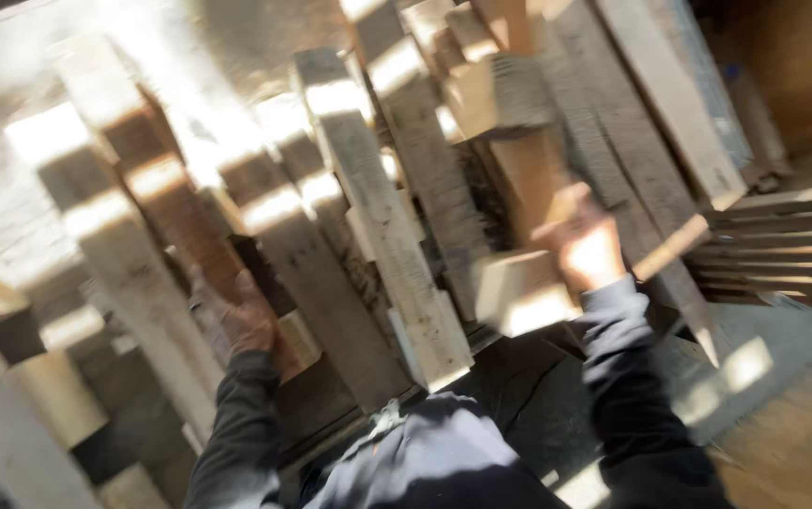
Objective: The person arranges several wooden planks on a workbench, then uses an angle grinder with a sanding disc to smooth the surface of one plank. The person holds the plank with one hand and moves the grinder along its length.
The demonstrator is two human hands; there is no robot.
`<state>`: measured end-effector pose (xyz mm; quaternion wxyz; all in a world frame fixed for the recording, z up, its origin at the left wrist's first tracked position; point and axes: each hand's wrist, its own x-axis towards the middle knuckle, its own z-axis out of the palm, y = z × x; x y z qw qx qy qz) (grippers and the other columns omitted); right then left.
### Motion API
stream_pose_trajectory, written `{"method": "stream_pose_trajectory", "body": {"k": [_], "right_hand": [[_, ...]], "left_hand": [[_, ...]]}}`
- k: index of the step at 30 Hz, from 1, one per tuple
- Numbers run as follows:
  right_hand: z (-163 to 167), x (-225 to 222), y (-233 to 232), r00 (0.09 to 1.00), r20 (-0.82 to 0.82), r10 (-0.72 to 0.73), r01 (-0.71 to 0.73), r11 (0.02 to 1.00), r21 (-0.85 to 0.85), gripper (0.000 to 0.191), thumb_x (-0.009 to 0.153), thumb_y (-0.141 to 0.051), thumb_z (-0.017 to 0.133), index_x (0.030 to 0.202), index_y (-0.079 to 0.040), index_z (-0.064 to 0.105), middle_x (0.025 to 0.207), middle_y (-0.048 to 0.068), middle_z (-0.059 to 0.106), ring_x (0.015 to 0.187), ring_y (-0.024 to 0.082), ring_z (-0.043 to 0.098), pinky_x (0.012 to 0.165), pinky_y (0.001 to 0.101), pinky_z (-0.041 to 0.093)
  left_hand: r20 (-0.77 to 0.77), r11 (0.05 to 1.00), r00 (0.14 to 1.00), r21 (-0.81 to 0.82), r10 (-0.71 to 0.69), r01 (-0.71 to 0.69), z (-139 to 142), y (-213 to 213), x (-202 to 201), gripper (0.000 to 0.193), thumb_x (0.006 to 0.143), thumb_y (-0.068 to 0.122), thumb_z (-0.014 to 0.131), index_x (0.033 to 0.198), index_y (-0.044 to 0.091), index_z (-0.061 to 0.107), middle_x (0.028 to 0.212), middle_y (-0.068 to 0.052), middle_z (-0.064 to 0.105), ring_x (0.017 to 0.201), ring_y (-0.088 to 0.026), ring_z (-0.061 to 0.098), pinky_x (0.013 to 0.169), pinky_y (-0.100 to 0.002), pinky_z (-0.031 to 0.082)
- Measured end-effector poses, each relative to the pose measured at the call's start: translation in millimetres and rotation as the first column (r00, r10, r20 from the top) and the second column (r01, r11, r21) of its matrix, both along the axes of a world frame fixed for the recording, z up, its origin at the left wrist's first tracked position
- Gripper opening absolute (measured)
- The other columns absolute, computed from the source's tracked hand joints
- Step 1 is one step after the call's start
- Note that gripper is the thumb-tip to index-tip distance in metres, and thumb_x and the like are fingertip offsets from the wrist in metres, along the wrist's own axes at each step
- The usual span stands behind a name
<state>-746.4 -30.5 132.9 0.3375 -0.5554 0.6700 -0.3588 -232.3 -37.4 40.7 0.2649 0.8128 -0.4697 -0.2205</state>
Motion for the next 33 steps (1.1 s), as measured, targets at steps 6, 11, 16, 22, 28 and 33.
{"method": "stream_pose_trajectory", "body": {"k": [6, 11, 16, 22, 28, 33], "right_hand": [[-23.7, -134.7, -68.2, 0.526, -0.848, -0.059, -0.169, 0.971, -0.172, 0.051, 0.111, -0.011, 0.069, 0.155, 0.004, 0.047, 0.123, 0.031, 0.067, 0.104, 0.047, 0.067, 0.09, 0.0488, 0.056], [-37.3, -147.7, -66.5, 0.846, -0.528, -0.082, 0.011, 0.991, -0.136, 0.047, 0.11, -0.006, 0.059, 0.156, -0.001, 0.048, 0.13, 0.029, 0.069, 0.118, 0.041, 0.071, 0.102, 0.0466, 0.056], [-40.1, -142.3, -72.5, 0.726, -0.671, -0.149, 0.009, 0.978, -0.208, 0.05, 0.11, -0.01, 0.071, 0.152, 0.007, 0.05, 0.129, 0.034, 0.066, 0.117, 0.047, 0.068, 0.101, 0.0468, 0.055], [22.4, -70.4, -50.4, 0.952, -0.157, -0.262, 0.21, 0.934, -0.289, 0.04, 0.111, -0.012, 0.065, 0.149, 0.0, 0.057, 0.138, 0.021, 0.061, 0.109, 0.028, 0.057, 0.097, 0.0345, 0.047], [53.5, -23.5, -2.9, 0.863, -0.491, -0.121, -0.068, 0.934, -0.35, 0.045, 0.116, -0.011, 0.067, 0.159, -0.008, 0.052, 0.167, 0.017, 0.042, 0.159, 0.036, 0.039, 0.133, 0.0491, 0.038], [-48.8, -13.5, -46.7, 0.505, -0.858, 0.094, -0.098, 0.994, 0.051, 0.068, 0.113, -0.05, 0.048, 0.17, -0.02, 0.026, 0.177, 0.013, 0.01, 0.162, 0.04, -0.001, 0.124, 0.0754, 0.004]], "left_hand": [[-0.386, 0.983, 0.913, -0.069, 0.134, -0.173, 11.2, -16.0, 5.3, 0.069, 0.094, 0.036, 0.076, 0.144, -0.005, 0.05, 0.132, -0.027, 0.066, 0.116, -0.036, 0.065, 0.098, -0.042, 0.055], [-0.57, 0.973, 0.817, -0.127, 0.089, -0.194, 55.5, -15.4, -1.5, 0.054, 0.095, 0.029, 0.077, 0.133, -0.007, 0.063, 0.122, -0.02, 0.073, 0.11, -0.029, 0.071, 0.096, -0.035, 0.06], [-0.391, 0.996, 0.92, -0.067, 0.02, -0.05, 75.3, -8.4, -67.4, 0.052, 0.102, 0.029, 0.076, 0.142, -0.001, 0.061, 0.117, -0.026, 0.076, 0.089, -0.026, 0.073, 0.081, -0.038, 0.06], [-0.575, 0.568, -0.019, -0.803, -0.818, -0.182, 48.7, -74.8, -269.4, 0.062, 0.097, 0.039, 0.064, 0.144, 0.001, 0.05, 0.122, -0.014, 0.058, 0.108, -0.019, 0.051, 0.087, -0.028, 0.04], [-0.642, 0.876, 0.597, -0.367, -0.482, 0.313, 69.6, -110.9, -400.6, 0.072, 0.099, 0.034, 0.064, 0.161, 0.008, 0.039, 0.155, -0.027, 0.042, 0.135, -0.041, 0.055, 0.115, -0.044, 0.045], [-0.413, 0.836, 0.737, -0.384, -0.535, 0.392, 61.2, -45.3, -316.7, 0.06, 0.098, 0.023, 0.071, 0.153, 0.012, 0.05, 0.168, -0.021, 0.029, 0.152, -0.039, 0.027, 0.122, -0.057, 0.031]]}}
